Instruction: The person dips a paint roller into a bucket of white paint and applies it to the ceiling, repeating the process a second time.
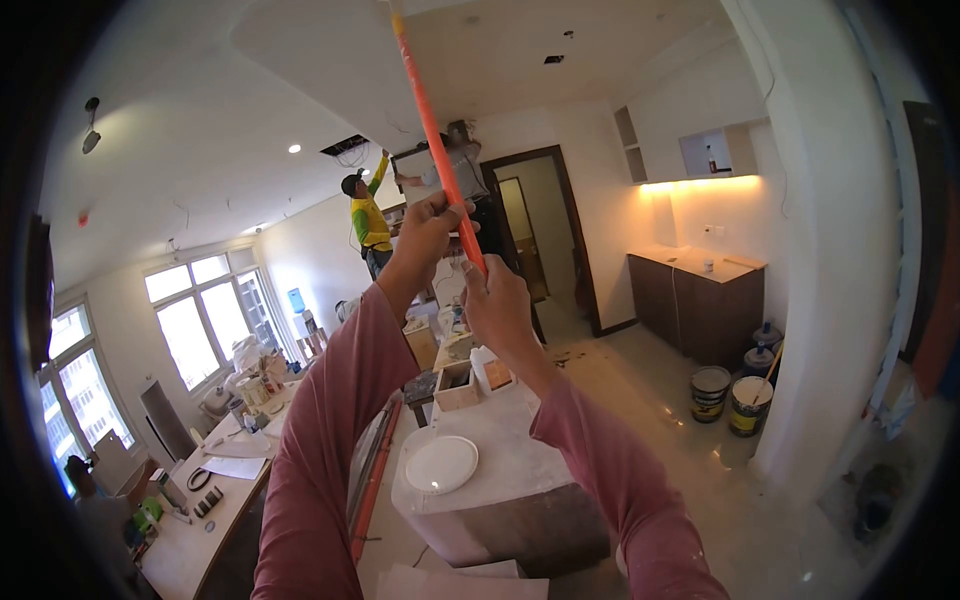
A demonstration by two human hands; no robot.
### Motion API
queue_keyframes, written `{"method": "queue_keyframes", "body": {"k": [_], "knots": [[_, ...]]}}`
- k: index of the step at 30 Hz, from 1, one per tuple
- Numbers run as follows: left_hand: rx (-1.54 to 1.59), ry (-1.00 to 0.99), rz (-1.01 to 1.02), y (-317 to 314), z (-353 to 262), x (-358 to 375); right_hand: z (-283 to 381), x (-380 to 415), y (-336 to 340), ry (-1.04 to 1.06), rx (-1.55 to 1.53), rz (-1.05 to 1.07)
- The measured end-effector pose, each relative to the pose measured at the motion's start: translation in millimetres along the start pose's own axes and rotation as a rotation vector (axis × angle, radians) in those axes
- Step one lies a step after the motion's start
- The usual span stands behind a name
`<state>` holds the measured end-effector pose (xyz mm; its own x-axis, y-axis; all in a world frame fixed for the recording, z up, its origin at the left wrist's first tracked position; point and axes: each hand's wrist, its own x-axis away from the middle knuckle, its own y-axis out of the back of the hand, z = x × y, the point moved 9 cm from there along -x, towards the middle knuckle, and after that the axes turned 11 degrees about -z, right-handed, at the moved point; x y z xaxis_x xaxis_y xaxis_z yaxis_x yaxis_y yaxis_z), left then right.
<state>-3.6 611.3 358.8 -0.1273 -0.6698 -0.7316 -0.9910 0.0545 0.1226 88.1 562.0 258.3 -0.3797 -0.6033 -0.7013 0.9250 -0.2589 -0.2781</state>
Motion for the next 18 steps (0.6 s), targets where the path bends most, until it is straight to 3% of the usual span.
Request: {"method": "queue_keyframes", "body": {"k": [11,14,18], "knots": [[0.006,0.057,-0.091,1.2,63.3,-102.1,-81.7,-115.0,-34.2,0.111,0.104,-0.030],[-0.011,0.064,-0.095,1.5,75.3,-111.9,-75.8,-110.5,-32.3,-0.009,0.028,0.012],[-0.009,0.054,-0.075,1.9,78.4,-109.0,-98.8,-124.4,-37.4,0.139,0.129,-0.053]]}}
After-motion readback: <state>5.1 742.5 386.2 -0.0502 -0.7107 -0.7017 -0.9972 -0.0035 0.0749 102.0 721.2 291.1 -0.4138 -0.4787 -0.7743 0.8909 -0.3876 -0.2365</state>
